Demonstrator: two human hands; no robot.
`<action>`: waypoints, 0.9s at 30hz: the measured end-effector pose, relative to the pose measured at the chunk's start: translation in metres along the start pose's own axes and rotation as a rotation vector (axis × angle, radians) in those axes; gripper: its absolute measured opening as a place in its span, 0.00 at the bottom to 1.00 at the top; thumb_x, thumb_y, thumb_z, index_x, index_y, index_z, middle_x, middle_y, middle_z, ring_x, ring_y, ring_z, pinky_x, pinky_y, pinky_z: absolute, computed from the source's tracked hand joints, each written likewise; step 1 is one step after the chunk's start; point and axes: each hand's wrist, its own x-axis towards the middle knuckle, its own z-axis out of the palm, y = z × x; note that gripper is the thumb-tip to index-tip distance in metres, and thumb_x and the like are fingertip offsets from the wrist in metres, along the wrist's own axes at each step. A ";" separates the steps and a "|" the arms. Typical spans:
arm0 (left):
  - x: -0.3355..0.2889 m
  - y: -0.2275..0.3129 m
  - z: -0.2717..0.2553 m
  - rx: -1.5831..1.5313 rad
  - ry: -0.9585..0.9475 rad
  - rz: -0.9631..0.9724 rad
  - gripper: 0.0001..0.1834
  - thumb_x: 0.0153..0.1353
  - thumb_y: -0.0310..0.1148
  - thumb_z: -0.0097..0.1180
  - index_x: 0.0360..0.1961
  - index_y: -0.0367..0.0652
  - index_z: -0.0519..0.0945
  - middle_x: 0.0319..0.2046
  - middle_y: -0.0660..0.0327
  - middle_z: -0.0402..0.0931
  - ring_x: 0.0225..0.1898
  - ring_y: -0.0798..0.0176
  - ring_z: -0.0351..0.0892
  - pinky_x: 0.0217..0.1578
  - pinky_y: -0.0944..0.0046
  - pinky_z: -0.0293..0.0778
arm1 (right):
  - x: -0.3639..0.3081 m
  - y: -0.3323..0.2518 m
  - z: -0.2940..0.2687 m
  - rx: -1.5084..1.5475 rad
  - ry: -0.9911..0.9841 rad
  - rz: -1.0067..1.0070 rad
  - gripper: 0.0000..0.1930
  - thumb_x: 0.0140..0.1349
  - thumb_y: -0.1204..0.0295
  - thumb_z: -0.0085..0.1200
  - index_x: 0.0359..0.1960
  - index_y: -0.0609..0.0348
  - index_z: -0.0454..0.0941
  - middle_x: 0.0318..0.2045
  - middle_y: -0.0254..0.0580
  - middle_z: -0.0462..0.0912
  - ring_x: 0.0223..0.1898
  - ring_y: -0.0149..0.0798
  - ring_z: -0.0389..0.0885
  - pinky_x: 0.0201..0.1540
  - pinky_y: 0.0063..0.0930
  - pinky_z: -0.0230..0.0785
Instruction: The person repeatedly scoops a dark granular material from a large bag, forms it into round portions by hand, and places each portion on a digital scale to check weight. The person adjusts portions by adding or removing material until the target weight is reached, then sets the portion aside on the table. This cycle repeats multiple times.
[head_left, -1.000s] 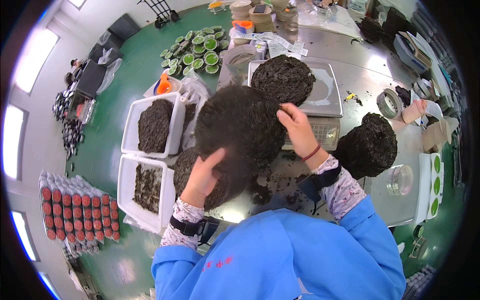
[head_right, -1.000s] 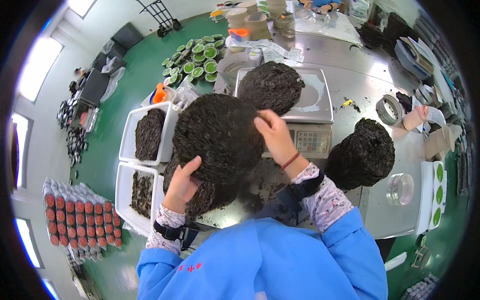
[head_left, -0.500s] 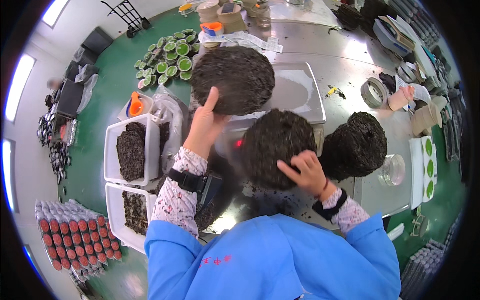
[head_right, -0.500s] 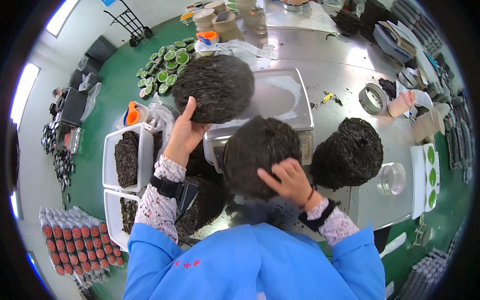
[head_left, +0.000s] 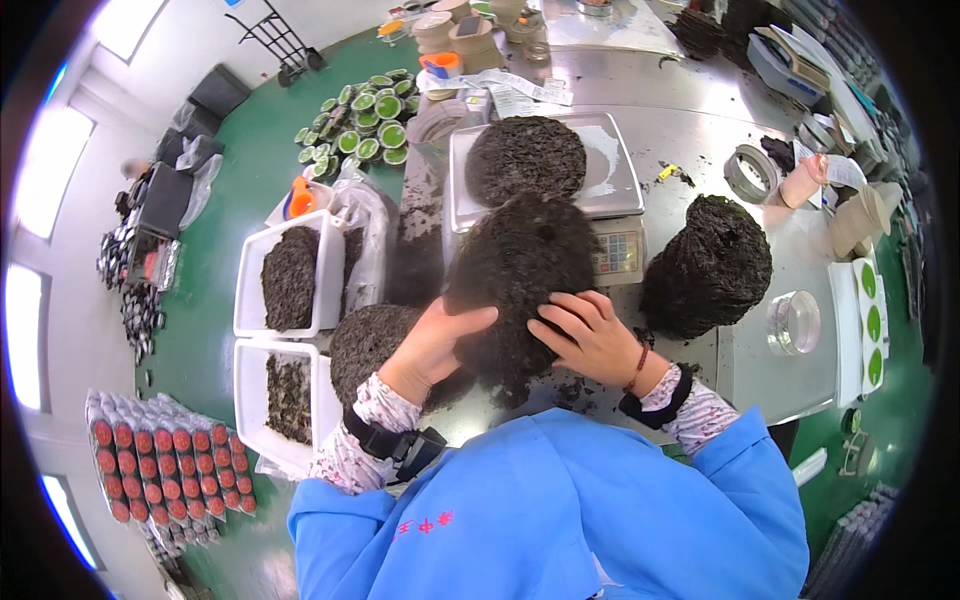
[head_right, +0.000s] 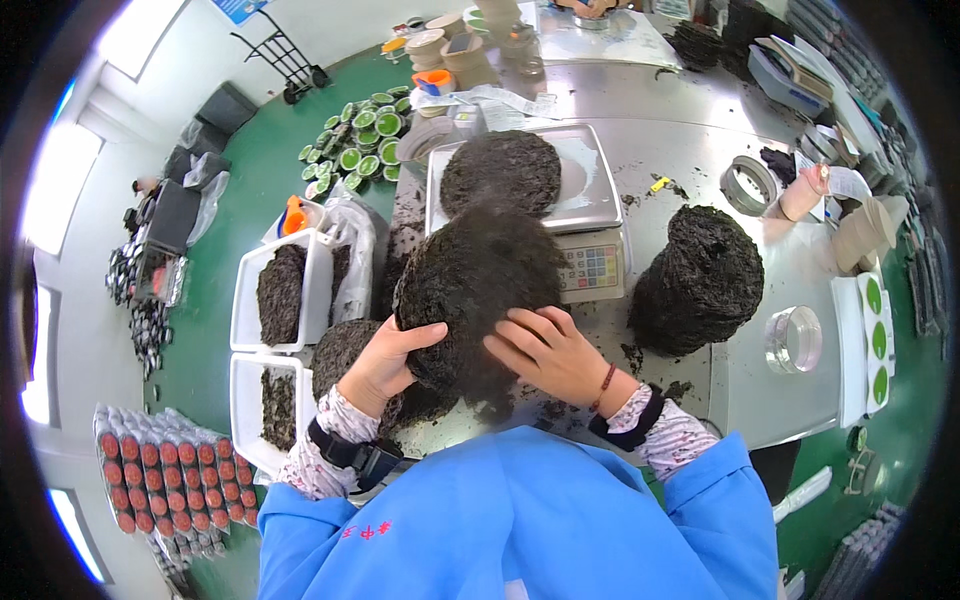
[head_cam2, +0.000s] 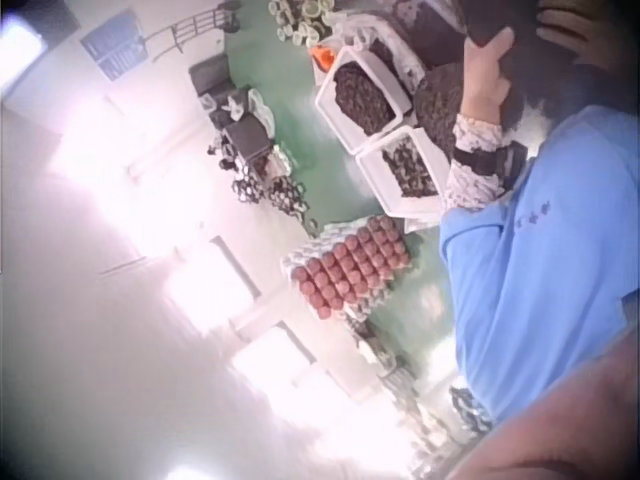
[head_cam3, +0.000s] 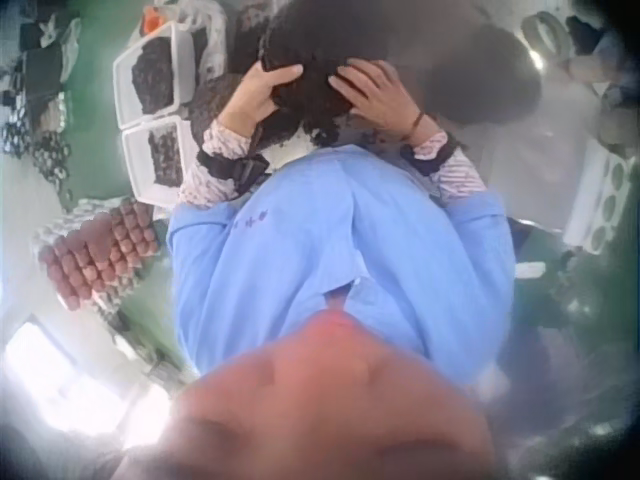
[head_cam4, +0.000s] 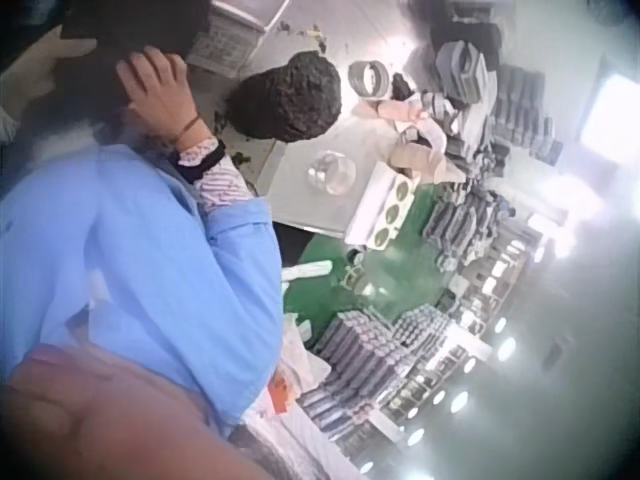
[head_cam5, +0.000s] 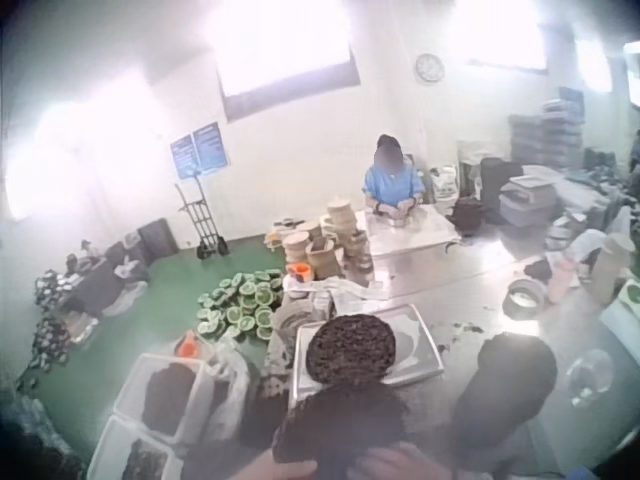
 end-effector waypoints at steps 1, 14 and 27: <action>-0.004 -0.011 -0.010 0.002 0.058 0.046 0.22 0.57 0.23 0.57 0.54 0.38 0.71 0.46 0.58 0.76 0.45 0.61 0.78 0.47 0.60 0.76 | 0.006 0.003 -0.008 0.110 -0.072 -0.042 0.31 0.50 0.62 0.62 0.57 0.55 0.69 0.46 0.37 0.76 0.48 0.41 0.74 0.51 0.36 0.65; -0.035 -0.134 0.002 0.303 0.420 0.328 0.12 0.64 0.28 0.55 0.47 0.37 0.76 0.42 0.65 0.77 0.42 0.70 0.74 0.44 0.68 0.71 | 0.009 -0.050 0.043 0.466 -0.203 0.565 0.25 0.46 0.56 0.61 0.36 0.62 0.67 0.30 0.53 0.79 0.28 0.56 0.79 0.31 0.43 0.73; -0.052 -0.135 0.004 0.108 0.435 0.340 0.15 0.62 0.29 0.56 0.49 0.36 0.75 0.44 0.62 0.77 0.43 0.67 0.76 0.45 0.64 0.72 | 0.016 -0.066 0.054 0.464 -0.107 0.562 0.20 0.48 0.60 0.58 0.37 0.61 0.69 0.35 0.51 0.75 0.30 0.55 0.80 0.31 0.45 0.74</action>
